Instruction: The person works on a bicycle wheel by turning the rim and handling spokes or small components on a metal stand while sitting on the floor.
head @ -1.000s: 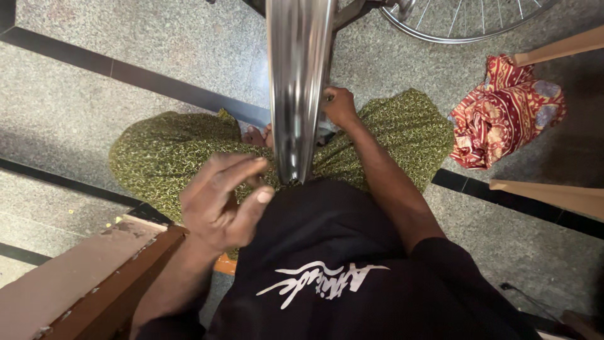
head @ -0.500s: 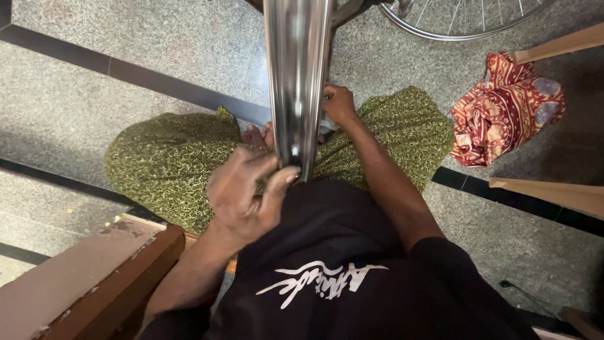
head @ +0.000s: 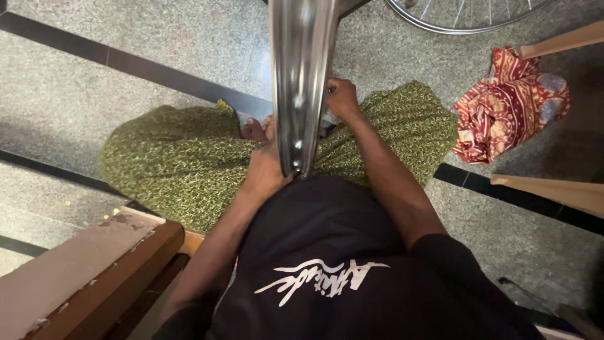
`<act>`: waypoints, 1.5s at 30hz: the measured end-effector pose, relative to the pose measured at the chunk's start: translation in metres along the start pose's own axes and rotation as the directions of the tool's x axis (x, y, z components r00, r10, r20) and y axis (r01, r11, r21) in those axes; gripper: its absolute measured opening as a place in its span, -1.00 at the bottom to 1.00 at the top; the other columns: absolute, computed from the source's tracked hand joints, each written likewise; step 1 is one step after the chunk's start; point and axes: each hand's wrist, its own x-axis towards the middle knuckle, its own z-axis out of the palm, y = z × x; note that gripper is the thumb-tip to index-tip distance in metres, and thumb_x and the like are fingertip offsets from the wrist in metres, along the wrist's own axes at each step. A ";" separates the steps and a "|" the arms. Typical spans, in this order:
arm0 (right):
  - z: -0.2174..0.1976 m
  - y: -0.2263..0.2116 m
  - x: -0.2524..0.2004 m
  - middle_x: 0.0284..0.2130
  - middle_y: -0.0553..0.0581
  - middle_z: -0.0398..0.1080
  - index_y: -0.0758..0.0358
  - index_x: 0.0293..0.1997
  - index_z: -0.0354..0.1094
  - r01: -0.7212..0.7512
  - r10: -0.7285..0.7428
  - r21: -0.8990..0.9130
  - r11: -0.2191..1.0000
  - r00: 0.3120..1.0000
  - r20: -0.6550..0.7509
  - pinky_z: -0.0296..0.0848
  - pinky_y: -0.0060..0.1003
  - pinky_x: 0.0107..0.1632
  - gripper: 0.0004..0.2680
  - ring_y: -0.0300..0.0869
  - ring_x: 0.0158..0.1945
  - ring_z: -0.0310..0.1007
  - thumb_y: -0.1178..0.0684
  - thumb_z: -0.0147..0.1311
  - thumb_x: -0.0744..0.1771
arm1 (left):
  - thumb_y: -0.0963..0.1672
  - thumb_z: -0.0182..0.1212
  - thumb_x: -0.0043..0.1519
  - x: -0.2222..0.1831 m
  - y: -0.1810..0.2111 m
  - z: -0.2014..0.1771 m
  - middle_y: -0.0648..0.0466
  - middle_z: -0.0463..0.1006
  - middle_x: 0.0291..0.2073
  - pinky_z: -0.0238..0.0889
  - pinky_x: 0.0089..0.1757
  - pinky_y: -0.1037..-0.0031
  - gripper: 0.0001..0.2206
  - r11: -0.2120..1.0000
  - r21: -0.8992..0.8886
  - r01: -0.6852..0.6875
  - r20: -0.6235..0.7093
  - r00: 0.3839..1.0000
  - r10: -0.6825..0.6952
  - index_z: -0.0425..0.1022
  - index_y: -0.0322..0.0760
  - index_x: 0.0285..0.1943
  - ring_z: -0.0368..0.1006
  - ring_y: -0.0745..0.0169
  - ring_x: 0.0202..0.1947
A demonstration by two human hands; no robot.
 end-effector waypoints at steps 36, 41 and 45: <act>-0.047 -0.136 -0.114 -0.47 0.08 0.50 0.27 -0.28 0.40 -0.032 -0.104 0.401 0.916 0.944 0.314 0.51 -0.47 -0.52 -0.93 -0.32 -0.49 0.50 0.16 0.23 0.33 | 0.06 -0.06 0.46 -0.002 -0.105 0.119 0.00 0.46 0.00 0.48 -0.03 0.50 -0.58 0.050 -0.991 0.127 0.103 0.937 -0.334 0.35 -0.35 0.25 0.49 0.26 -0.04; -0.030 -0.133 -0.131 -0.50 0.11 0.49 0.30 -0.18 0.32 0.080 -0.171 0.366 0.927 0.960 0.223 0.39 -0.41 -0.55 -0.87 -0.31 -0.51 0.48 0.15 0.23 0.34 | 0.01 0.21 0.40 0.004 -0.077 0.100 -0.07 0.46 0.15 0.43 0.05 0.51 -0.59 0.020 -0.994 0.112 0.110 0.990 -0.090 0.36 -0.34 0.28 0.49 0.24 0.10; -0.045 -0.124 -0.125 -0.31 0.11 0.52 0.33 -0.04 0.40 0.190 -0.365 0.524 0.831 0.896 0.254 0.60 -0.36 -0.30 -0.89 -0.29 -0.30 0.57 0.20 0.18 0.38 | -0.10 0.29 0.33 0.001 -0.092 0.111 -0.08 0.49 0.18 0.47 0.04 0.57 -0.54 -0.566 -0.811 0.148 0.185 0.983 -0.008 0.34 -0.28 0.40 0.53 0.26 0.02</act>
